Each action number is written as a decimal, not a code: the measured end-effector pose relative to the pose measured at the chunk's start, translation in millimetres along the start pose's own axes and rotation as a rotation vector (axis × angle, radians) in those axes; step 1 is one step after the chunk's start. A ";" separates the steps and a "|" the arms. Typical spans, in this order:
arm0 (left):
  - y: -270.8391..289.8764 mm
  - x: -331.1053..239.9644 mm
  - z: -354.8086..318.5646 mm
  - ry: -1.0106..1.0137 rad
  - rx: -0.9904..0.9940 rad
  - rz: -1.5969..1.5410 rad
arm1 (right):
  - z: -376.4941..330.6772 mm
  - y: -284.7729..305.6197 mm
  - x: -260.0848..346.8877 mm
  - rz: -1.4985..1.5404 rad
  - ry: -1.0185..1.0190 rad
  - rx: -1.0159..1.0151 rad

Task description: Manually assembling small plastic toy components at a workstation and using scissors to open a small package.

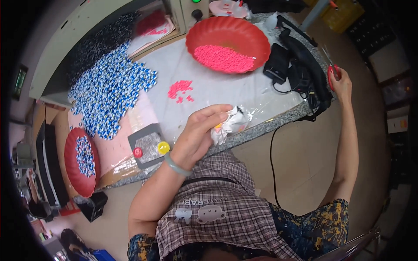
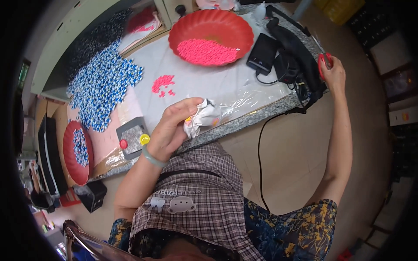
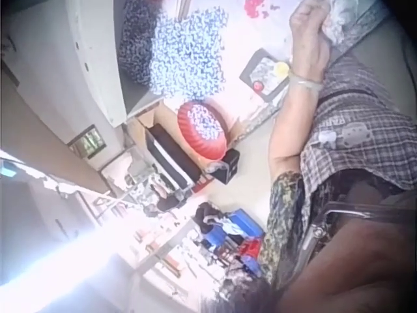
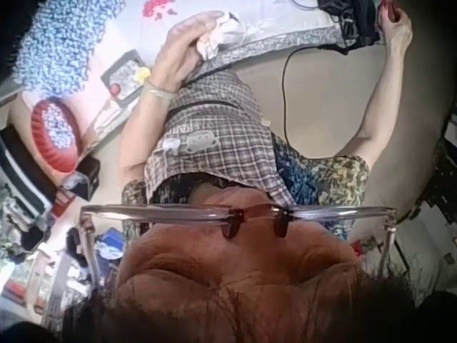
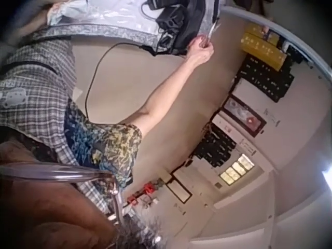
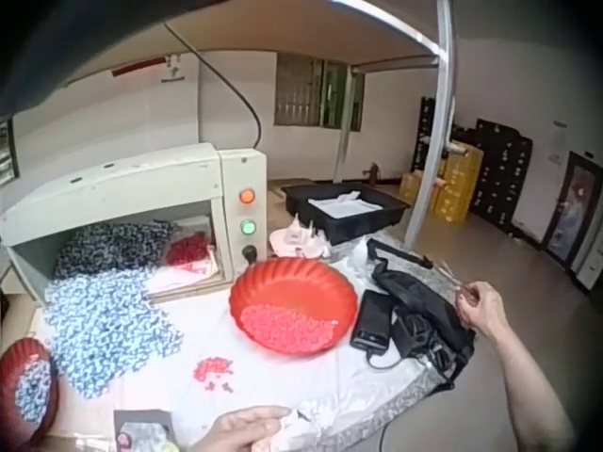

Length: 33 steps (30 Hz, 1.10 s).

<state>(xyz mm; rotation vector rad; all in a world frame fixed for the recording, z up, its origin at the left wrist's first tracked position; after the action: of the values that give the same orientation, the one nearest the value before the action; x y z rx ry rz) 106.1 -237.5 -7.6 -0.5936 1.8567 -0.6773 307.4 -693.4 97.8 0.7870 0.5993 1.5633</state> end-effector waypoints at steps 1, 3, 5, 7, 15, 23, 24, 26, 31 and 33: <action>-3.9 -0.9 -0.2 0.008 0.024 -0.017 | -7.3 12.5 13.7 0.008 0.002 0.012; -2.8 -2.4 -1.1 -0.007 0.025 -0.043 | -26.0 34.4 75.7 0.207 0.092 0.094; -1.4 -4.8 -4.8 -0.028 -0.010 -0.055 | -62.2 60.2 158.6 0.469 0.232 0.287; 1.2 -6.6 -3.2 -0.043 -0.025 -0.065 | -99.1 88.1 223.0 0.597 0.389 0.379; 3.8 -1.4 -6.6 -0.009 0.004 -0.137 | -160.7 94.7 284.0 0.642 0.591 0.471; 17.6 4.6 -4.6 -0.029 -0.039 0.009 | -166.7 98.5 305.3 0.497 0.695 0.393; 15.7 3.7 -5.7 -0.036 -0.042 0.037 | -168.1 101.5 308.5 0.474 0.722 0.378; 10.8 5.0 -8.7 -0.030 -0.053 0.051 | -170.0 105.8 314.0 0.451 0.751 0.366; 6.8 2.7 -7.0 -0.119 -0.066 0.209 | -172.2 112.3 316.7 0.391 0.804 0.298; 10.5 -5.5 -7.9 -0.213 -0.130 0.313 | -172.0 113.1 316.2 0.400 0.804 0.299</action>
<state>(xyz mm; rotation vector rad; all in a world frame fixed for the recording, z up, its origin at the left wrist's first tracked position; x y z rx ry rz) 99.7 -224.9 -8.8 -0.4264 1.7508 -0.2775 88.8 -386.7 120.9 0.4824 1.3430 2.2000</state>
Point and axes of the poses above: each hand's wrist, its own z-axis towards the middle knuckle, its own y-axis out of the back of the hand, x = y × z, the point moved 10 cm from there along z, towards the middle knuckle, and after that the axes turned 6 degrees about -x, right-handed, at the moved point
